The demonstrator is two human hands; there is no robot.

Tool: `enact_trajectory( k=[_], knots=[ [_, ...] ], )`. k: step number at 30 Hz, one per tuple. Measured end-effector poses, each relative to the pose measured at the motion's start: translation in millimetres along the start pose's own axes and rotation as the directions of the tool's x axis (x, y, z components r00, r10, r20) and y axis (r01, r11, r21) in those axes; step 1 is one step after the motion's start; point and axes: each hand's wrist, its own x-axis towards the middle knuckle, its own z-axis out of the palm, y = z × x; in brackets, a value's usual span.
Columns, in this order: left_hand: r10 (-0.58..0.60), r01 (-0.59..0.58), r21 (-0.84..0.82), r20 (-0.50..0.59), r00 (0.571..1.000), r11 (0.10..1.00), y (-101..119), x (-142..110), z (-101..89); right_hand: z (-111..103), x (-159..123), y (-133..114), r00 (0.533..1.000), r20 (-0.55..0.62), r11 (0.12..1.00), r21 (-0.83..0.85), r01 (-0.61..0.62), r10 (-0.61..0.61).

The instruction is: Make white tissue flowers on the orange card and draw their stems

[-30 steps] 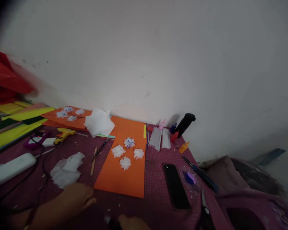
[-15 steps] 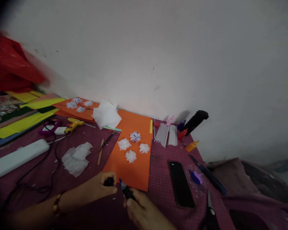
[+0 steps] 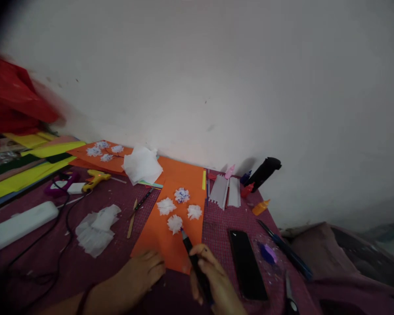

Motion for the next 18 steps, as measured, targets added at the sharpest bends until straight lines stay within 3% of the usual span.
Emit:
enact_trajectory(
  k=[2,8,13,18],
  knots=[
    [0.109,-0.107,0.149,-0.006,0.994,0.983,1,7,4.1,-8,3,-12,0.999,-0.035,0.996,0.086,0.025,-0.022],
    [0.239,-0.198,0.293,-0.112,0.965,0.935,-20,33,27.4,-19,24,-23,0.966,-0.164,0.960,0.161,0.229,-0.202],
    [0.321,-0.274,0.310,-0.110,0.941,0.910,-30,38,29.8,-15,60,-17,0.916,-0.288,0.957,-0.007,0.289,-0.279],
    [0.342,-0.292,0.275,-0.152,0.927,0.916,-34,43,38.0,-6,100,-14,0.808,-0.440,0.909,-0.319,0.268,-0.392]
  ],
)
